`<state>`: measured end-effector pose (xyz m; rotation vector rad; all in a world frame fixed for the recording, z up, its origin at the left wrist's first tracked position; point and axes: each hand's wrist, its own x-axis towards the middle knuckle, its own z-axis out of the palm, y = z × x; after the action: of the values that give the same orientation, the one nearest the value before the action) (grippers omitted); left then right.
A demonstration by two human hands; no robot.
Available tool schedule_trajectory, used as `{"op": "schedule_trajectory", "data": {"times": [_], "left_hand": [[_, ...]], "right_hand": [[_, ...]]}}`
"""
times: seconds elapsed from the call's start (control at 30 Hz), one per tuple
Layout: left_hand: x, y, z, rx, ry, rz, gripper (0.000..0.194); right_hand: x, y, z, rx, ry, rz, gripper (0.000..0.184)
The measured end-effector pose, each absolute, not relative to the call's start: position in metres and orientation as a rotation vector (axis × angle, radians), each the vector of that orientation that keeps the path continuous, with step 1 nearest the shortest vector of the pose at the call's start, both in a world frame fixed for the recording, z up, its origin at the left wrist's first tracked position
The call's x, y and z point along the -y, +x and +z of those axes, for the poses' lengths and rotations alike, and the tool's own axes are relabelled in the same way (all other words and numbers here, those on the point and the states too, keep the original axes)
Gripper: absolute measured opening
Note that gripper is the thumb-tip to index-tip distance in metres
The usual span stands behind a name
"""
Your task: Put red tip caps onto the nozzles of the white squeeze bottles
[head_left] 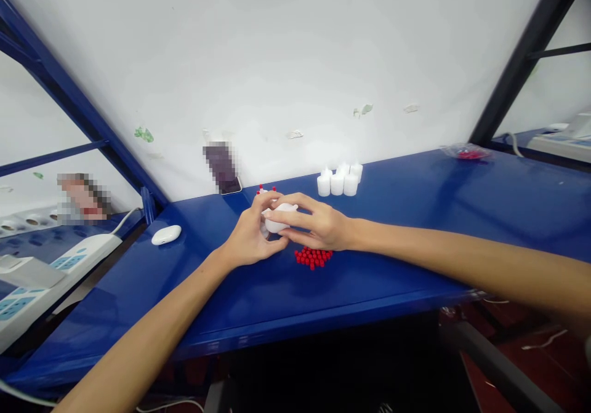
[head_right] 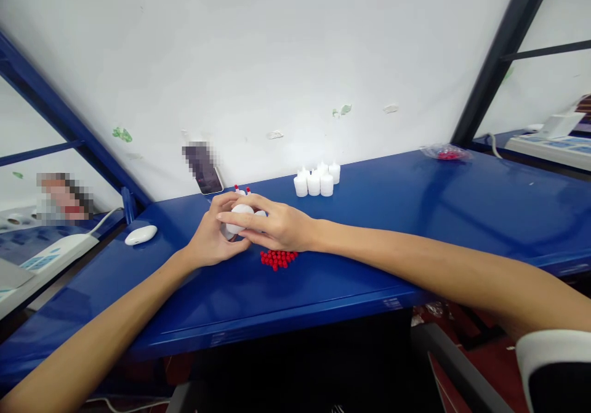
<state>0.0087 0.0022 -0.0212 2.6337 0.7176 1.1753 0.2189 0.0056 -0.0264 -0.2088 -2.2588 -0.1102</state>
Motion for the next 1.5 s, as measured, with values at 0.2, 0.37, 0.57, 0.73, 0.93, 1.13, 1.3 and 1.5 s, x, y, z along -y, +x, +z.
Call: {"op": "schedule_trajectory", "data": {"times": [0.2, 0.37, 0.57, 0.73, 0.93, 1.13, 1.3, 1.5], "left_hand": [[0.002, 0.017, -0.022, -0.844, 2.555, 1.203, 0.083], [0.001, 0.018, -0.021, -0.857, 2.548, 1.254, 0.069], [-0.001, 0.008, -0.016, -1.006, 2.564, 1.209, 0.042], [-0.002, -0.002, -0.006, -1.052, 2.608, 0.811, 0.021], [0.002, 0.001, 0.0, -0.888, 2.502, 0.423, 0.024], [0.002, 0.001, 0.002, -0.857, 2.463, 0.465, 0.025], [0.0, 0.001, -0.001, -0.891, 2.509, 0.475, 0.019], [-0.001, 0.001, -0.005, -0.949, 2.565, 0.417, 0.022]], "right_hand": [[0.001, 0.213, -0.023, 2.311, -0.203, -0.015, 0.049], [0.0, 0.214, -0.022, 2.331, -0.354, -0.171, 0.046], [-0.003, 0.225, -0.017, 2.265, -0.464, -0.043, 0.042], [-0.024, 0.245, -0.01, 2.33, -0.7, 0.77, 0.017], [-0.027, 0.253, -0.01, 2.52, -0.649, 1.097, 0.023], [-0.015, 0.235, -0.014, 2.59, -0.609, 0.949, 0.025], [-0.013, 0.225, -0.015, 2.612, -0.667, 0.905, 0.021], [-0.022, 0.229, -0.018, 2.576, -0.751, 0.722, 0.016]]}}
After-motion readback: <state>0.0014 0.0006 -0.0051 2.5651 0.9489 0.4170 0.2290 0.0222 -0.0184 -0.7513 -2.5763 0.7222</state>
